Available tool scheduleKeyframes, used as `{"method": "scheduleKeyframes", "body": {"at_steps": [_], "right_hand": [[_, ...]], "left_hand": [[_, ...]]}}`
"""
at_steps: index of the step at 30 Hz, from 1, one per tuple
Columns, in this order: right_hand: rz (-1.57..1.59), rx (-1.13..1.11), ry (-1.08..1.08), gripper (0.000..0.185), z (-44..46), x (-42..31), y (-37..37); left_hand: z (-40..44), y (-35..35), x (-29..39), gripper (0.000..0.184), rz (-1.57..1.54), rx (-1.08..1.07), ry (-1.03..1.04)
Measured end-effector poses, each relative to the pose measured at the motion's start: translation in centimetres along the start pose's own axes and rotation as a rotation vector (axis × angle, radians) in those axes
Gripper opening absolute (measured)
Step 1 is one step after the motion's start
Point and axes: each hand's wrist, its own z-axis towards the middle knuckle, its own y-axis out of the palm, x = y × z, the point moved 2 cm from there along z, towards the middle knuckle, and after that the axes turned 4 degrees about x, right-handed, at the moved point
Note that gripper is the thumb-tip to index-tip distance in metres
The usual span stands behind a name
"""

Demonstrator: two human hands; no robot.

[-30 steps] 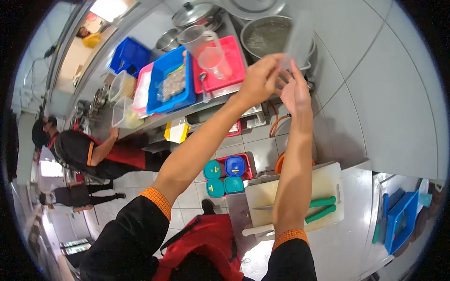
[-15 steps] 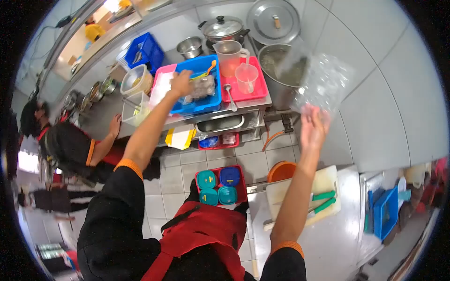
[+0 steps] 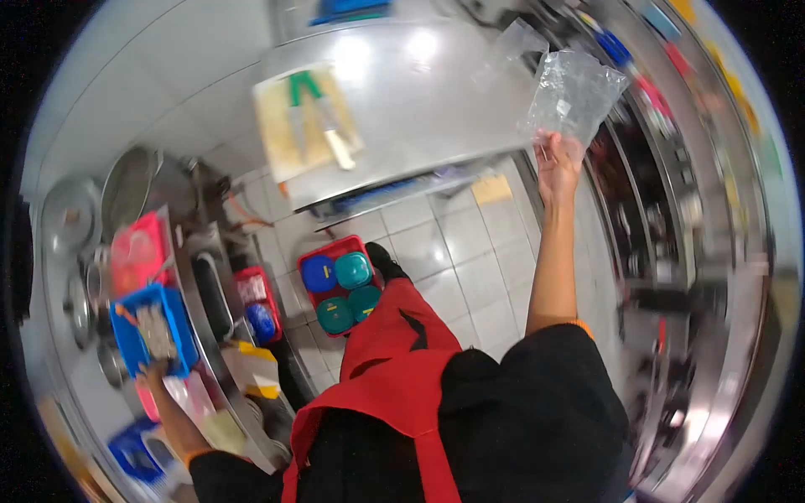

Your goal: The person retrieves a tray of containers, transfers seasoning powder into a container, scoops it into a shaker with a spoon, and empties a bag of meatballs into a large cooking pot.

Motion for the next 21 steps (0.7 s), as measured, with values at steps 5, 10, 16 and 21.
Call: {"method": "scheduleKeyframes", "body": {"at_steps": [5, 10, 16, 21], "right_hand": [[-0.153, 0.534, -0.105, 0.025, -8.1, -3.6, -13.2], [-0.330, 0.799, -0.027, 0.027, -15.9, -1.3, -22.4], [-0.239, 0.625, 0.112, 0.034, -13.9, 2.0, -19.0], [-0.208, 0.308, 0.338, 0.022, -5.4, 9.9, -8.2]], "left_hand": [[-11.3, -8.0, 4.2, 0.064, -0.066, 0.116, -0.278], [-12.4, -8.6, 6.2, 0.055, -0.104, 0.214, -0.244], [-10.5, -8.4, -1.0, 0.049, -0.501, 0.569, -0.083], [-9.1, -7.9, -1.6, 0.040, -0.873, 1.046, -0.218]]}}
